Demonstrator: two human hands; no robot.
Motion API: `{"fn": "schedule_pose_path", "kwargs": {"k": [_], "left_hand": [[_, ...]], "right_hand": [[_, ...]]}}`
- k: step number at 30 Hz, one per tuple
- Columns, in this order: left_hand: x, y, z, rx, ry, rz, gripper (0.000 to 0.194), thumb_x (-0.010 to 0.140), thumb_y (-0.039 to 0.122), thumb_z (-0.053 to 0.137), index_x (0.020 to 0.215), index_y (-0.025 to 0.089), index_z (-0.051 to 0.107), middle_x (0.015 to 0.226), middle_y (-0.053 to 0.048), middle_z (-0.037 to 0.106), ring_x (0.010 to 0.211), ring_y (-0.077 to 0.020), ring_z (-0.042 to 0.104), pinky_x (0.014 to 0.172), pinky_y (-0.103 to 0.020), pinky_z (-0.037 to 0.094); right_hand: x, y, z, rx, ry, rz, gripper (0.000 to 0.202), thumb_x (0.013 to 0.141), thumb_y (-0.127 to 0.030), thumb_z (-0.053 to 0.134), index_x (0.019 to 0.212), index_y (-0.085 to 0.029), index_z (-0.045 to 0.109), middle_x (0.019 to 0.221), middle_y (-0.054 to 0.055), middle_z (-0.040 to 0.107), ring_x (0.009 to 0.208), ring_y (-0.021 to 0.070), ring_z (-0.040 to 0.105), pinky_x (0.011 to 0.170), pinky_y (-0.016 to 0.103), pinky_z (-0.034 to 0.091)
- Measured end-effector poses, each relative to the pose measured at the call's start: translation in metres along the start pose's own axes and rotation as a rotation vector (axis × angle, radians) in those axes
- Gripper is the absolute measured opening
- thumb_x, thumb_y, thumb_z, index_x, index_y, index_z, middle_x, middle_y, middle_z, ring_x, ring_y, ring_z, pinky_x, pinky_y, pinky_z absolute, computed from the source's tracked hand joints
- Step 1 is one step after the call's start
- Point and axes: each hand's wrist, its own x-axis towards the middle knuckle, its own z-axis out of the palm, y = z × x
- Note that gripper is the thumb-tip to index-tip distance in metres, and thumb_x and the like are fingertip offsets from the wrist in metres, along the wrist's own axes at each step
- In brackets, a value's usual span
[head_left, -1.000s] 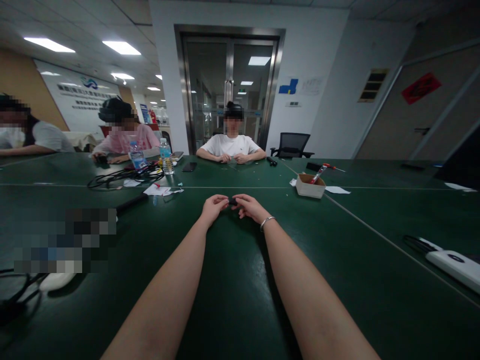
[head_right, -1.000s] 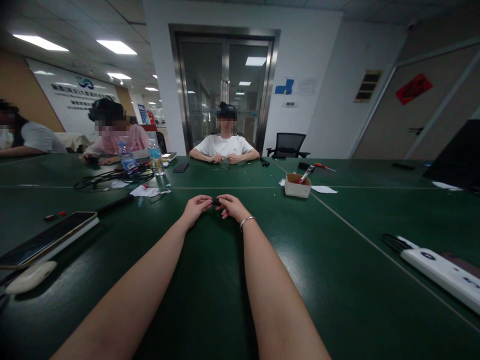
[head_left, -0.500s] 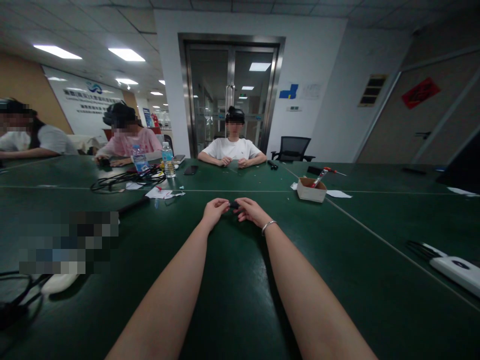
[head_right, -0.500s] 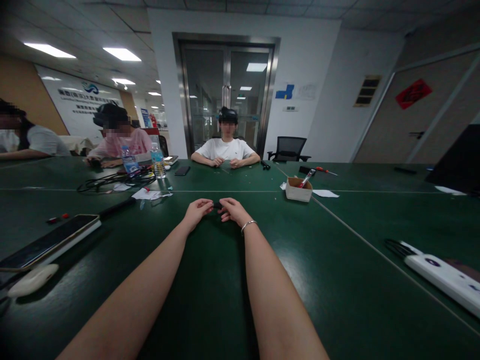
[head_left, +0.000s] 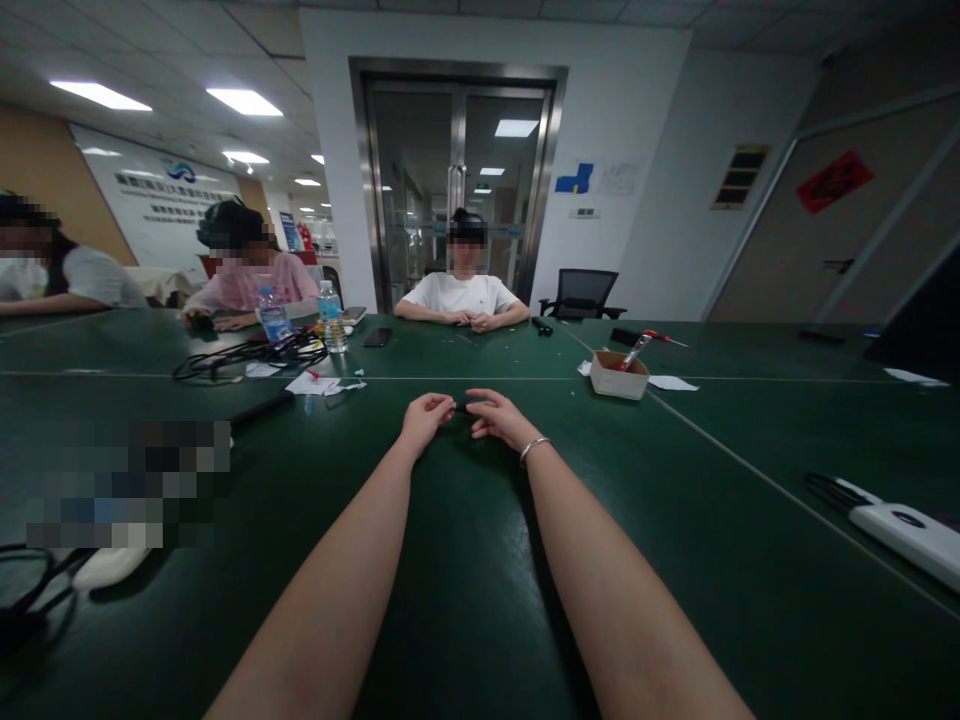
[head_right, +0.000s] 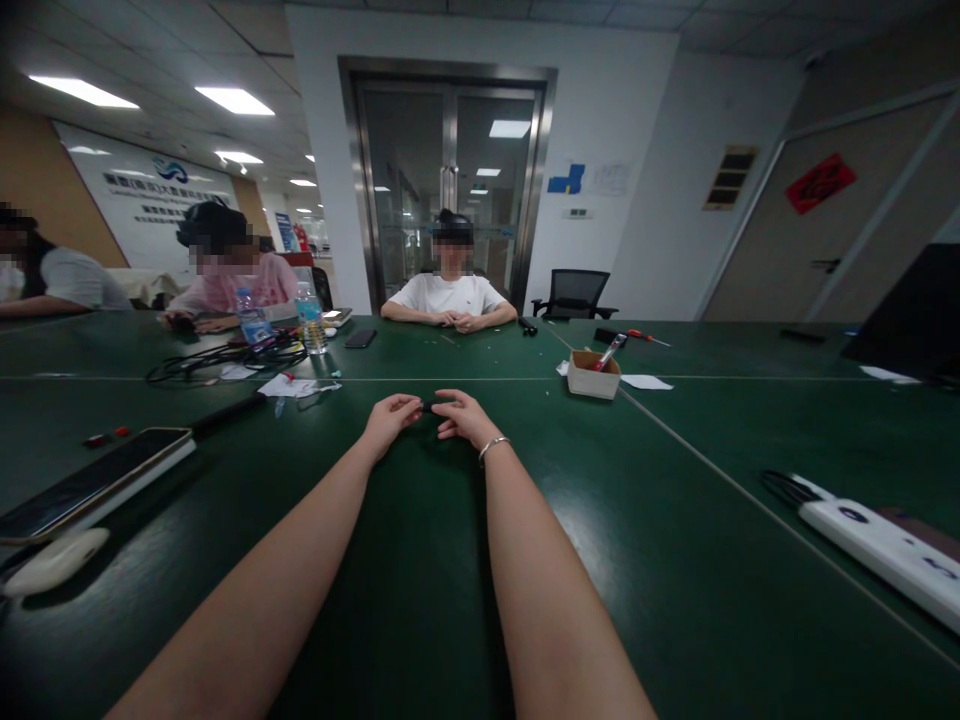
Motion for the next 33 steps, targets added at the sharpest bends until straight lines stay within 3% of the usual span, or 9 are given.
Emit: {"fn": "schedule_pose_path", "kwargs": {"k": [3, 7, 10, 20, 26, 33], "left_hand": [[-0.003, 0.003, 0.002, 0.004, 0.008, -0.007, 0.023, 0.065, 0.025, 0.073, 0.082, 0.012, 0.065, 0.075, -0.004, 0.066, 0.065, -0.0105, 0.061, 0.073, -0.028, 0.049], [-0.005, 0.007, 0.004, -0.001, 0.024, -0.019, 0.024, 0.064, 0.026, 0.074, 0.081, 0.012, 0.065, 0.074, -0.003, 0.065, 0.064, -0.0099, 0.060, 0.072, -0.028, 0.049], [-0.005, 0.007, 0.004, 0.002, 0.026, -0.013, 0.025, 0.064, 0.027, 0.074, 0.081, 0.012, 0.064, 0.073, -0.003, 0.065, 0.064, -0.0097, 0.060, 0.070, -0.026, 0.049], [-0.008, 0.011, 0.005, 0.179, 0.033, -0.031, 0.022, 0.071, 0.034, 0.067, 0.079, 0.015, 0.061, 0.057, 0.001, 0.058, 0.050, -0.0087, 0.055, 0.047, -0.018, 0.039], [-0.007, 0.009, 0.004, 0.132, -0.054, -0.083, 0.023, 0.066, 0.025, 0.072, 0.083, 0.013, 0.062, 0.062, -0.002, 0.062, 0.054, -0.0095, 0.058, 0.051, -0.020, 0.041], [-0.006, 0.007, 0.003, 0.137, -0.032, -0.058, 0.017, 0.066, 0.025, 0.070, 0.076, 0.013, 0.063, 0.067, -0.004, 0.064, 0.061, -0.0122, 0.061, 0.055, -0.021, 0.043]], "right_hand": [[0.001, 0.000, 0.000, -0.026, 0.007, 0.037, 0.020, 0.088, -0.022, 0.054, 0.106, -0.014, 0.053, 0.072, 0.003, 0.064, 0.039, 0.0058, 0.055, 0.040, 0.019, 0.052], [0.001, 0.000, 0.001, -0.002, 0.012, 0.000, 0.028, 0.084, -0.013, 0.058, 0.111, -0.018, 0.051, 0.079, 0.001, 0.066, 0.039, 0.0054, 0.056, 0.041, 0.019, 0.052], [0.000, 0.000, 0.001, -0.003, 0.009, 0.029, 0.022, 0.087, -0.020, 0.056, 0.108, -0.015, 0.052, 0.072, 0.003, 0.066, 0.039, 0.0063, 0.055, 0.040, 0.019, 0.051], [0.000, 0.002, 0.000, -0.018, -0.005, 0.010, 0.020, 0.087, -0.015, 0.054, 0.106, -0.014, 0.055, 0.068, 0.002, 0.067, 0.039, 0.0050, 0.053, 0.042, 0.017, 0.051], [-0.004, -0.001, 0.000, 0.020, -0.019, 0.022, 0.020, 0.087, -0.015, 0.055, 0.107, -0.014, 0.055, 0.068, 0.002, 0.067, 0.041, 0.0055, 0.054, 0.044, 0.018, 0.052], [-0.006, -0.003, 0.000, 0.032, -0.005, 0.030, 0.019, 0.086, -0.015, 0.056, 0.105, -0.015, 0.057, 0.068, 0.002, 0.066, 0.041, 0.0052, 0.054, 0.043, 0.017, 0.050]]}}
